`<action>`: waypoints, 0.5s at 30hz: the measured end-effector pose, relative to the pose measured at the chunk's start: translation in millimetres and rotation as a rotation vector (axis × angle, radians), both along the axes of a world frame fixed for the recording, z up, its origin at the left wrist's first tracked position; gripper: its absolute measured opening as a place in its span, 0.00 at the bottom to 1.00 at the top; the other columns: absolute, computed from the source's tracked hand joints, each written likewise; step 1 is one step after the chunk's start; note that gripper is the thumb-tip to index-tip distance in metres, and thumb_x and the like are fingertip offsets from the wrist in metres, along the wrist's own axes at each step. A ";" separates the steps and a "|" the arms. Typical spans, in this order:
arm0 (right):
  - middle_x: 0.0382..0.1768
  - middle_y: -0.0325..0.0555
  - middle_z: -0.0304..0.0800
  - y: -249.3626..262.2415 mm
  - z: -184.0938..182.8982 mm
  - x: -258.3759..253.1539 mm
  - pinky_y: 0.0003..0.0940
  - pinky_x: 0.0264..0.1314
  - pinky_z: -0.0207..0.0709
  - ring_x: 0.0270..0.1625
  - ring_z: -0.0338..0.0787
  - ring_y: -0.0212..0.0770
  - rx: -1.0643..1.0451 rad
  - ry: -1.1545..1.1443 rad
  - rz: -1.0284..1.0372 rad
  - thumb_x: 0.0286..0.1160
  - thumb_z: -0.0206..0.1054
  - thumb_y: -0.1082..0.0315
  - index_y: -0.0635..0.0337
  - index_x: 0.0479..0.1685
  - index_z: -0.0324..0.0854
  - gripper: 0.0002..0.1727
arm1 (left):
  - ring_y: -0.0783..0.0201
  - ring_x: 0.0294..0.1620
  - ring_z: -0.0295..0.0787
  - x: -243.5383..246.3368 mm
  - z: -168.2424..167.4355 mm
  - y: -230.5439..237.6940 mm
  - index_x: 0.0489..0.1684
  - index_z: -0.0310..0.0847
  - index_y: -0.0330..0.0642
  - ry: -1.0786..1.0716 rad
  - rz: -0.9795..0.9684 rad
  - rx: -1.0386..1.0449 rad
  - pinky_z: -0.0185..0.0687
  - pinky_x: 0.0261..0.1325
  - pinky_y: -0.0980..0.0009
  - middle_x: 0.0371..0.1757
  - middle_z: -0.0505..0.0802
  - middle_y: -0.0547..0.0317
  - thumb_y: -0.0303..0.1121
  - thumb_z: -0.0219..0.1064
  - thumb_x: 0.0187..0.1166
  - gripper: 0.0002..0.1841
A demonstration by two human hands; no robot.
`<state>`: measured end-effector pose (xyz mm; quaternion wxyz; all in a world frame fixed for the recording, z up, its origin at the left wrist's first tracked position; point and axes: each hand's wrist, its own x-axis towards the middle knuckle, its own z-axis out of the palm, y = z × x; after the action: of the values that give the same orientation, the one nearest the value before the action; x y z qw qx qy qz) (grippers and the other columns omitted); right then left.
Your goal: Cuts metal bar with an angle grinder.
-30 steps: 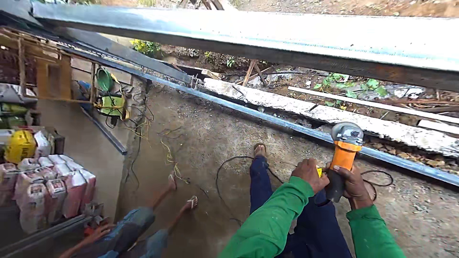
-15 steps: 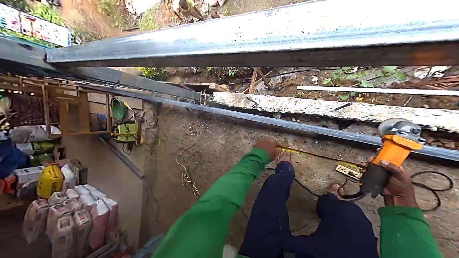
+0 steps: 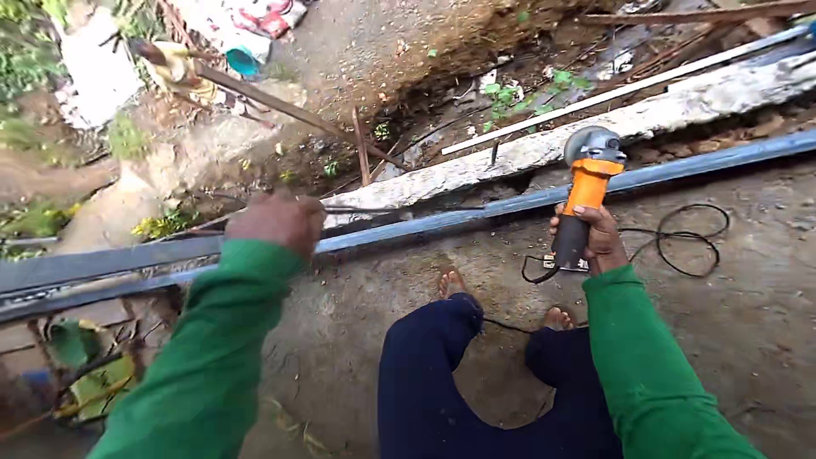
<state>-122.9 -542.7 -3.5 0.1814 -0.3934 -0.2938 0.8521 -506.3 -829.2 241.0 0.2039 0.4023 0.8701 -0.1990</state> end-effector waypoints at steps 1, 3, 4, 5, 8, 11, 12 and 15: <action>0.41 0.47 0.91 3.8 -13.8 0.7 0.44 0.35 0.91 0.33 0.93 0.45 -0.001 0.015 -0.029 0.62 0.72 0.57 0.51 0.61 0.71 0.27 | 0.19 0.63 0.82 1.3 -0.7 19.5 0.55 0.91 0.46 0.065 -0.009 -0.018 0.76 0.48 0.18 0.55 0.91 0.29 0.41 0.64 0.86 0.14; 0.43 0.46 0.91 9.1 -43.3 4.0 0.44 0.37 0.90 0.35 0.93 0.44 -0.001 0.071 -0.070 0.65 0.72 0.55 0.48 0.62 0.72 0.25 | 0.15 0.65 0.78 9.8 -7.8 60.3 0.56 0.91 0.44 0.159 -0.027 -0.034 0.72 0.47 0.16 0.57 0.89 0.25 0.40 0.63 0.86 0.14; 0.45 0.46 0.91 10.1 -58.8 5.6 0.44 0.39 0.90 0.37 0.93 0.45 0.002 0.103 -0.087 0.67 0.72 0.55 0.47 0.63 0.73 0.25 | 0.14 0.66 0.78 14.2 -15.0 79.4 0.55 0.91 0.43 0.197 -0.055 -0.043 0.72 0.47 0.16 0.57 0.89 0.24 0.40 0.62 0.86 0.14; 0.47 0.47 0.90 9.9 -72.0 6.2 0.45 0.41 0.90 0.38 0.93 0.45 0.008 0.138 -0.103 0.71 0.71 0.55 0.47 0.65 0.73 0.24 | 0.14 0.66 0.77 17.7 -24.4 96.7 0.52 0.90 0.41 0.230 -0.096 -0.051 0.72 0.48 0.16 0.57 0.88 0.24 0.39 0.62 0.86 0.14; 0.43 0.47 0.90 19.4 -102.7 -11.4 0.44 0.38 0.91 0.34 0.93 0.45 0.017 0.168 -0.153 0.70 0.69 0.60 0.49 0.65 0.69 0.24 | 0.16 0.65 0.78 30.3 -54.0 147.9 0.47 0.89 0.38 0.311 -0.194 -0.094 0.72 0.49 0.18 0.56 0.88 0.24 0.36 0.63 0.83 0.12; 0.37 0.52 0.90 35.7 -125.9 -27.7 0.48 0.34 0.93 0.30 0.94 0.49 0.029 0.143 -0.157 0.67 0.68 0.65 0.57 0.65 0.64 0.26 | 0.18 0.63 0.79 51.3 -74.3 194.6 0.42 0.88 0.35 0.385 -0.265 -0.109 0.72 0.50 0.18 0.52 0.88 0.25 0.34 0.66 0.79 0.10; 0.37 0.53 0.90 38.5 -132.6 -30.1 0.49 0.35 0.93 0.30 0.94 0.50 0.036 0.142 -0.143 0.68 0.67 0.65 0.58 0.66 0.64 0.27 | 0.19 0.62 0.80 59.0 -79.3 207.0 0.40 0.87 0.35 0.410 -0.266 -0.123 0.72 0.50 0.20 0.51 0.89 0.26 0.34 0.67 0.78 0.10; 0.37 0.53 0.90 44.1 -150.6 -30.8 0.50 0.36 0.93 0.30 0.94 0.50 0.047 0.157 -0.104 0.68 0.68 0.65 0.59 0.68 0.65 0.28 | 0.22 0.62 0.81 78.1 -97.1 238.4 0.39 0.86 0.36 0.466 -0.225 -0.175 0.74 0.48 0.23 0.50 0.89 0.28 0.34 0.66 0.77 0.09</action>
<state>-153.8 -498.5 -154.1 0.2569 -0.3355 -0.2778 0.8627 -428.2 -590.8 143.9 0.0087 0.4204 0.8230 -0.3820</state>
